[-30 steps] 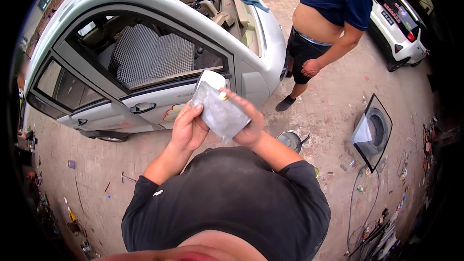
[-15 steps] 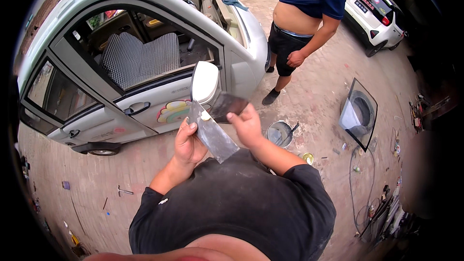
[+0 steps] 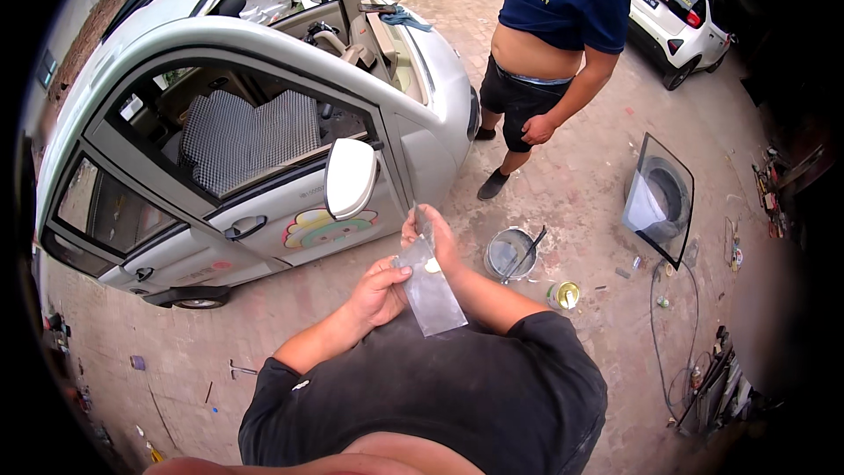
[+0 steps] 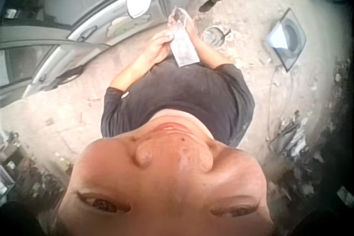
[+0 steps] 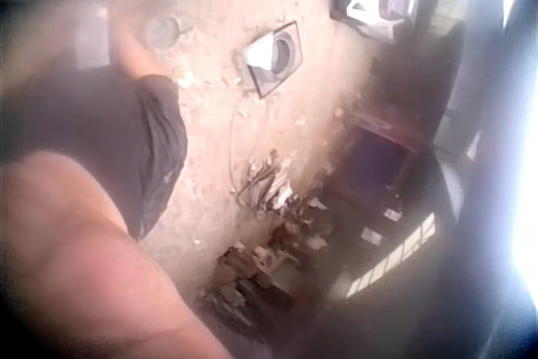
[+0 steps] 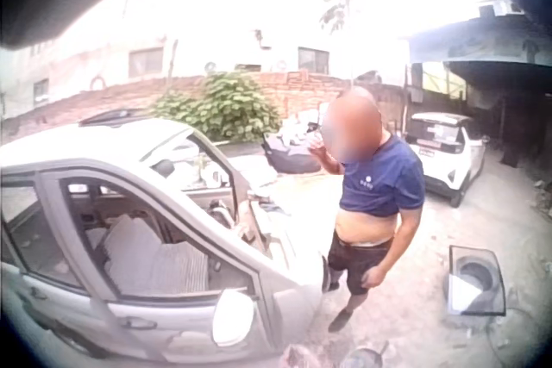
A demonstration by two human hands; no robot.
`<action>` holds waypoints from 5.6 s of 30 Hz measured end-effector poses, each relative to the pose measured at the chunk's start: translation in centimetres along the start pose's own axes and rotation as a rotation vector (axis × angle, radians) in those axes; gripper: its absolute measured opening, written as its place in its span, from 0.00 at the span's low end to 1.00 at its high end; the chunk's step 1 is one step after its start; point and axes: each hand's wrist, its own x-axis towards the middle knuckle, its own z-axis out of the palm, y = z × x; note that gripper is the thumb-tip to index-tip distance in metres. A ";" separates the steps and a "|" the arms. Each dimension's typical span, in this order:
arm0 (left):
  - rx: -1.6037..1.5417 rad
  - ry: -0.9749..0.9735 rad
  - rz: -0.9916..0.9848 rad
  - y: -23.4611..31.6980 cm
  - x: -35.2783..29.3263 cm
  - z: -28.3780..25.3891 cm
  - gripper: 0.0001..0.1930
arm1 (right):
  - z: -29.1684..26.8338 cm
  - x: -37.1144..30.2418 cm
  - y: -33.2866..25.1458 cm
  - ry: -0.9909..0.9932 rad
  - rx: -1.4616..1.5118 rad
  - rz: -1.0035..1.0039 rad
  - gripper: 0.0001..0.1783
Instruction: The person kneels on the ground and mixes a yellow paste on a plastic sheet using a metal scraper. They then apply the paste to the door frame of a white car and smooth it with the scraper.
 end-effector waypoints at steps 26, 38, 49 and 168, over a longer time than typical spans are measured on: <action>0.233 0.108 0.348 4.7 22.6 5.0 0.20 | -16.9 3.2 -11.7 0.431 0.087 -0.297 0.07; 0.271 0.105 0.343 5.9 24.6 3.7 0.21 | -14.1 1.8 -13.4 0.353 0.081 -0.289 0.23; 0.206 0.113 0.324 7.2 23.1 2.8 0.18 | -17.4 6.1 -10.0 0.180 0.145 -0.197 0.20; 2.547 0.945 0.803 31.0 -0.3 -23.5 0.11 | -26.4 -17.2 33.3 0.900 -1.233 0.702 0.24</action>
